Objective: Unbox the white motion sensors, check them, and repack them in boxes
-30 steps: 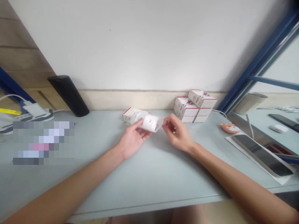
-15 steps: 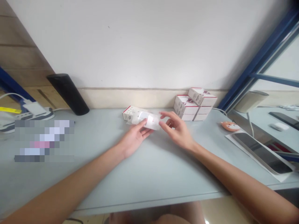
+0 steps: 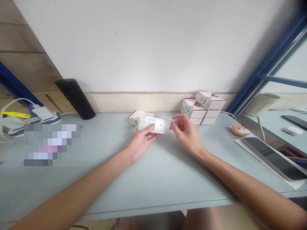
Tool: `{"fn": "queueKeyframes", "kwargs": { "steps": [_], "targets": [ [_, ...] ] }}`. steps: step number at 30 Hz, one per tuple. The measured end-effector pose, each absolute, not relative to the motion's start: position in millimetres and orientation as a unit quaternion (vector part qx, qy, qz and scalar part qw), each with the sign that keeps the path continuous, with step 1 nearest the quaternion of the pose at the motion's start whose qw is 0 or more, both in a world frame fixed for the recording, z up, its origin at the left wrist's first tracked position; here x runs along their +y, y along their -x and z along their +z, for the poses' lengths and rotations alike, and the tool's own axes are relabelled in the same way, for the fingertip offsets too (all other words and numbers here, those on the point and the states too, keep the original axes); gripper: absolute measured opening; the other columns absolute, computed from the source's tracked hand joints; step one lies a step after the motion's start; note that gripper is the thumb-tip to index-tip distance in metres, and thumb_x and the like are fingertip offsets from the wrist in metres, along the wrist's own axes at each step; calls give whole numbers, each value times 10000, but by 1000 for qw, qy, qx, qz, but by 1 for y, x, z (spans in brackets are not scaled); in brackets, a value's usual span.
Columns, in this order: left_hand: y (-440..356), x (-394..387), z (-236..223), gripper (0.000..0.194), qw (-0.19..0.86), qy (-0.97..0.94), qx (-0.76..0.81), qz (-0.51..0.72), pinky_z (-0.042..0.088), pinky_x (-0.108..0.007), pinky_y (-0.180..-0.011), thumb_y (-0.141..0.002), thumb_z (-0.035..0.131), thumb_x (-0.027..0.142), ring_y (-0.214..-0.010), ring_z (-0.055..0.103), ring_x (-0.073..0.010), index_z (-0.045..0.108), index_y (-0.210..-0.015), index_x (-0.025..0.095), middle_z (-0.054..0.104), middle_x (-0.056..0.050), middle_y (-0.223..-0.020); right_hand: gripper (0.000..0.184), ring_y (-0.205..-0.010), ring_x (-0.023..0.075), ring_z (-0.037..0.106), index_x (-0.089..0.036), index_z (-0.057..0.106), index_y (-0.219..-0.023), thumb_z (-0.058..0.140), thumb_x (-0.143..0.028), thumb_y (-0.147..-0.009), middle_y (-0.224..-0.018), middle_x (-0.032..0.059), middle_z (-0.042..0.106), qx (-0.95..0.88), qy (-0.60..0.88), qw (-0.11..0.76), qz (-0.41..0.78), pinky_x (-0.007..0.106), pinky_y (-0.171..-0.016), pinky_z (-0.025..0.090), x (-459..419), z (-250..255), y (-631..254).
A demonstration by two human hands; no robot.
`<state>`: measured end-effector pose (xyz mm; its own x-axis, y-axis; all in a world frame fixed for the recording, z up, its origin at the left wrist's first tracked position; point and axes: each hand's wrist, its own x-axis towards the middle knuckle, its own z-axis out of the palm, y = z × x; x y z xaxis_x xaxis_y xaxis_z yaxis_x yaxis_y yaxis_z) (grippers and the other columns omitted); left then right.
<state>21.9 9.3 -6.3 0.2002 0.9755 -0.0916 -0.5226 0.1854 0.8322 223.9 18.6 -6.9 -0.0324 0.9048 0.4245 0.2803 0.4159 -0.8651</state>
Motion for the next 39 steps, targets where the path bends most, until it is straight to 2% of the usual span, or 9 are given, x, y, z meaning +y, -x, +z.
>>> {"fn": "queueKeyframes", "kwargs": {
  "steps": [4,7,12,17,20,26,31,34,39],
  "targets": [
    [-23,8,-8,526,687,-351,340,539,490,-475,-1187,-871,810,204,-1289,683,-292,668,-1378,200,700,-117,-1429,450,-1068,244,652,-292,564,-1362,666,-475,-963,-1265,97,669,-683,435,550,205,388,-861,546,20,-4,-228],
    [-22,7,-7,545,689,-362,331,533,487,-484,-1180,-863,813,205,-1304,673,-302,663,-1387,207,708,-119,-1414,614,-1239,280,606,-325,508,-1498,689,-527,-947,-1455,106,595,-693,427,519,261,450,-1013,527,19,-2,-227],
    [-18,9,-6,489,703,-354,317,530,474,-457,-1187,-897,775,211,-1336,651,-286,675,-1376,222,698,-100,-1434,490,-856,199,671,-262,688,-1278,682,-600,-924,-1133,72,735,-603,453,458,470,376,-792,566,20,-5,-222],
    [-19,9,-7,469,692,-376,322,525,465,-493,-1192,-895,791,231,-1317,665,-301,688,-1353,219,691,-113,-1443,381,-818,164,632,-210,734,-984,877,-477,-754,-968,39,718,-485,436,501,569,303,-716,532,25,-7,-225],
    [-20,7,-7,544,678,-389,331,529,461,-516,-1194,-873,822,236,-1307,673,-310,661,-1393,237,703,-115,-1425,356,-862,176,645,-222,736,-993,849,-489,-786,-1030,46,714,-466,447,509,569,288,-704,532,28,-6,-229],
    [-18,8,-7,552,668,-394,332,537,471,-491,-1187,-866,828,253,-1297,680,-302,657,-1391,225,717,-116,-1399,551,-879,208,698,-301,630,-1331,627,-688,-938,-1147,59,716,-484,397,440,644,337,-750,611,25,-3,-228],
    [-20,7,-6,471,658,-403,350,531,510,-491,-1130,-845,845,255,-1219,715,-310,690,-1282,175,740,-144,-1335,331,-646,103,570,-195,688,-1005,814,-472,-874,-878,14,663,-480,395,447,643,236,-612,542,21,-6,-224],
    [-23,4,-4,627,646,-419,352,532,528,-508,-1088,-828,862,248,-1173,727,-304,601,-1398,233,747,-130,-1299,265,-652,96,535,-185,680,-941,850,-363,-841,-734,-24,592,-439,382,469,665,209,-628,525,25,-9,-226],
    [-26,0,-4,1112,619,-481,338,522,557,-477,-1047,-721,916,159,-1133,733,-273,270,-1600,378,668,-102,-1399,160,-600,78,481,-208,678,-953,788,-216,-838,-786,-26,593,-363,396,484,690,187,-558,512,33,-10,-232]
  ]
}}
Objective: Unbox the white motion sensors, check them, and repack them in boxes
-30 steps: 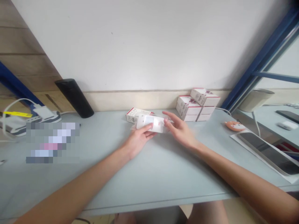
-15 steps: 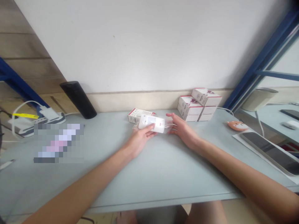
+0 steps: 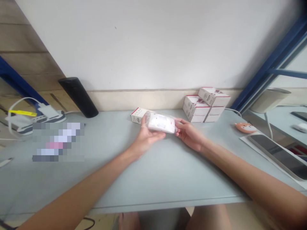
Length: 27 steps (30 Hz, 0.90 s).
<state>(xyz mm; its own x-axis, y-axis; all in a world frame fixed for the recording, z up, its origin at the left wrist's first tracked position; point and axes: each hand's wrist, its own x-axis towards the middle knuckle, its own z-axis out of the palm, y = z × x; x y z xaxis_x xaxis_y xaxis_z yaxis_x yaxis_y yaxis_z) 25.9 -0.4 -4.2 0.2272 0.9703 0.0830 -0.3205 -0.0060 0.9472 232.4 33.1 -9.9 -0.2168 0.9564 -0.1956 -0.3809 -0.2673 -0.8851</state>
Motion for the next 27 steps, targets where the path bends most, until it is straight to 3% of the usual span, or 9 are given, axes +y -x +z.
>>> {"fn": "queueKeyframes", "kwargs": {
  "steps": [2,4,9,12,14,18,23,27],
  "targets": [
    [-25,-2,-6,1174,571,-527,348,525,562,-457,-1045,-736,901,167,-1071,749,-249,173,-1617,432,617,-95,-1454,163,-554,68,429,-216,674,-941,752,-148,-815,-752,-40,548,-342,397,493,695,169,-504,485,37,-10,-236],
    [-23,-3,-7,1098,504,-583,357,527,562,-441,-1046,-799,856,204,-1072,739,-240,172,-1621,451,556,-98,-1516,207,-521,60,378,-216,669,-916,714,-76,-770,-722,-48,503,-334,394,489,703,154,-463,459,40,-10,-239],
    [-19,-3,-8,628,330,-693,393,507,387,-431,-1221,-868,809,264,-1433,493,-309,586,-1448,354,528,-88,-1517,274,-500,61,338,-210,685,-905,647,-23,-709,-743,-32,516,-373,382,441,722,168,-450,477,43,-8,-243],
    [-16,-1,-5,449,271,-682,422,532,339,-402,-1238,-780,896,315,-1459,445,-327,744,-1203,331,467,-66,-1541,168,-518,55,348,-193,695,-881,685,-61,-778,-777,-25,521,-379,382,444,717,156,-466,481,42,-7,-243],
    [-13,1,-3,422,265,-672,445,530,408,-376,-1155,-725,936,362,-1370,516,-325,761,-1106,316,510,-58,-1498,98,-544,60,380,-188,704,-880,742,-125,-816,-806,-17,544,-386,387,458,701,170,-496,501,41,-8,-243],
    [-10,2,2,419,269,-682,494,468,472,-306,-878,-755,903,466,-999,636,-255,734,-1101,302,724,-37,-1122,194,-607,83,472,-174,711,-877,856,-265,-788,-744,-18,568,-436,397,463,662,218,-601,521,41,-14,-241],
    [-9,0,6,398,270,-677,523,442,421,-251,-630,-824,807,575,-706,602,-178,734,-1076,276,734,-7,-875,417,-620,117,529,-191,637,-795,833,-559,-796,-643,-38,564,-541,419,465,561,279,-662,470,41,-21,-238],
    [-7,2,12,474,383,-625,535,420,403,-258,-518,-864,743,609,-555,585,-172,725,-1181,257,696,-4,-696,507,-635,128,538,-203,602,-772,733,-687,-848,-656,-35,574,-606,419,444,509,304,-711,462,39,-18,-238]
  ]
}}
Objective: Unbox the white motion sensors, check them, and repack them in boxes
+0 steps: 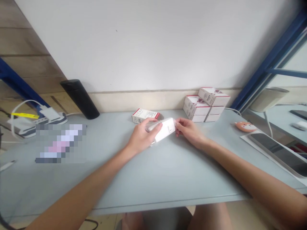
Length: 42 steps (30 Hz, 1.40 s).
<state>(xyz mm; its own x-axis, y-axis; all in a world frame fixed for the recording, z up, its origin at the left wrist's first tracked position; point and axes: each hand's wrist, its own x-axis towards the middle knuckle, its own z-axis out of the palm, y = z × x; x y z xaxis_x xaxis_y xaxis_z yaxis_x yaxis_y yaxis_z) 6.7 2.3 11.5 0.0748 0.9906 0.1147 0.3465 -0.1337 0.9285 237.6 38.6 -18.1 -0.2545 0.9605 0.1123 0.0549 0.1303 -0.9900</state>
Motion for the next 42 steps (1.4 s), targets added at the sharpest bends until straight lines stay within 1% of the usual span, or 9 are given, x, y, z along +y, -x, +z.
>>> {"fn": "queueKeyframes", "kwargs": {
  "steps": [8,12,16,20,24,31,34,38,42],
  "targets": [
    [0,2,25,739,740,-444,370,343,369,-280,-463,-954,609,604,-455,560,-157,437,-1613,318,725,-24,-727,450,-658,127,524,-200,645,-808,802,-622,-818,-677,-36,567,-581,402,434,559,295,-711,452,35,-12,-237],
    [1,-2,26,654,798,-423,262,340,488,-332,-665,-940,656,577,-646,671,-195,556,-1526,305,803,-105,-997,375,-657,112,479,-181,653,-781,873,-485,-762,-697,-32,535,-505,392,460,616,273,-670,445,35,-8,-237],
    [-3,-5,20,545,748,-501,248,359,496,-375,-835,-816,862,370,-905,717,-244,703,-1322,245,773,-138,-1240,308,-673,121,437,-185,656,-780,881,-389,-730,-718,-27,494,-462,378,472,649,271,-652,461,36,-11,-235],
    [-9,-4,13,415,617,-551,396,400,397,-287,-601,-866,812,524,-557,579,-129,715,-1114,205,765,-46,-801,373,-669,120,402,-198,623,-784,893,-453,-744,-744,-27,481,-435,383,507,638,257,-603,412,38,-16,-232],
    [-8,0,12,558,511,-559,503,417,278,-273,-492,-894,649,731,-442,374,-87,691,-809,181,580,8,-542,439,-674,124,411,-215,565,-744,862,-534,-793,-753,-29,498,-477,369,518,607,264,-619,371,39,-20,-233],
    [3,8,21,615,637,-493,430,408,141,-263,-447,-904,540,789,-428,265,-88,718,-1082,227,431,57,-500,408,-675,125,455,-223,617,-789,816,-575,-845,-721,-42,534,-607,356,482,522,274,-668,386,38,-16,-245],
    [3,9,21,617,635,-508,428,394,162,-242,-434,-910,523,793,-424,263,-86,710,-1010,214,368,70,-487,560,-735,140,587,-266,659,-1158,879,-601,-766,-916,-8,676,-623,306,410,592,288,-721,480,30,-10,-243],
    [1,10,13,626,517,-570,485,416,314,-229,-466,-891,569,796,-498,435,-112,684,-931,181,494,34,-581,1044,-827,190,728,-334,350,-1612,941,-424,-756,-1141,58,738,-610,248,293,693,408,-898,579,15,-7,-230],
    [8,18,2,551,317,-684,468,461,521,-295,-705,-977,542,686,-726,614,-174,591,-1276,226,650,-5,-824,867,-777,169,731,-313,477,-1538,916,-355,-791,-1139,50,737,-555,286,369,689,396,-887,605,9,-9,-220]
  ]
}}
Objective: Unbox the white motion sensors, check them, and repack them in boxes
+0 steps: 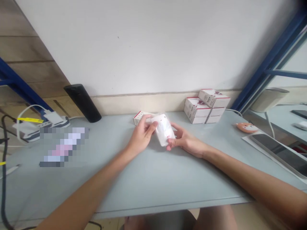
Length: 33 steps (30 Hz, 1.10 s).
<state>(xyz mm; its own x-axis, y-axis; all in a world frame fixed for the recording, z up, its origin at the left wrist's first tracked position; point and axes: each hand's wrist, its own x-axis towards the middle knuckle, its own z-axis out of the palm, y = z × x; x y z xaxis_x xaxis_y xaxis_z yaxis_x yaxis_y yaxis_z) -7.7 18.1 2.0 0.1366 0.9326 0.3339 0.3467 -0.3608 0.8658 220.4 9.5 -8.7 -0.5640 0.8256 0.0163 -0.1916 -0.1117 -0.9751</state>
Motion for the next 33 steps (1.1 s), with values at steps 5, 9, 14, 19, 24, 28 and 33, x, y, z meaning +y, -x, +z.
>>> {"fn": "queueKeyframes", "kwargs": {
  "steps": [5,9,14,19,24,28,33],
  "targets": [
    [24,29,-9,448,-13,-810,483,333,410,-549,-1161,-1030,569,430,-1394,466,-336,565,-1469,341,553,-107,-1449,580,-812,190,732,-242,621,-1289,900,-370,-797,-1004,42,762,-502,345,473,637,376,-866,604,23,-8,-230],
    [32,36,-19,491,-79,-853,470,214,331,-664,-1198,-1017,594,354,-1502,326,-421,568,-1507,333,349,-152,-1634,599,-769,190,728,-221,599,-1264,909,-377,-775,-959,46,780,-502,395,497,587,368,-802,592,29,-6,-232],
    [36,41,-16,397,-111,-877,424,197,414,-563,-1142,-1072,462,269,-1346,494,-336,647,-1422,292,540,-155,-1456,658,-789,213,749,-203,572,-1314,887,-423,-780,-966,66,781,-546,417,469,555,342,-704,577,21,-4,-222],
    [35,35,0,400,-133,-892,391,184,454,-501,-1038,-1064,461,214,-1119,546,-285,701,-1357,342,606,-118,-1190,675,-745,210,754,-243,501,-1387,818,-487,-844,-1064,79,786,-580,477,446,487,276,-527,496,19,-9,-220],
    [27,21,10,653,-125,-922,339,138,463,-338,-826,-912,431,-66,-957,532,-230,707,-1331,352,527,-65,-1006,614,-560,146,691,-240,487,-1339,779,-522,-878,-1077,68,791,-571,529,434,454,314,-599,559,22,-9,-224],
    [15,8,12,648,-95,-930,320,151,444,-303,-753,-932,402,-67,-889,532,-200,719,-1296,366,521,-48,-983,623,-571,143,690,-245,462,-1306,802,-509,-856,-1108,59,780,-561,539,444,445,330,-647,585,22,-5,-224],
    [17,7,20,364,9,-901,374,219,495,-399,-1019,-1025,605,320,-1187,586,-247,646,-1385,361,605,-61,-1305,615,-500,108,571,-222,457,-1240,792,-560,-850,-896,17,772,-585,546,413,436,263,-513,460,19,-6,-222]
  ]
}}
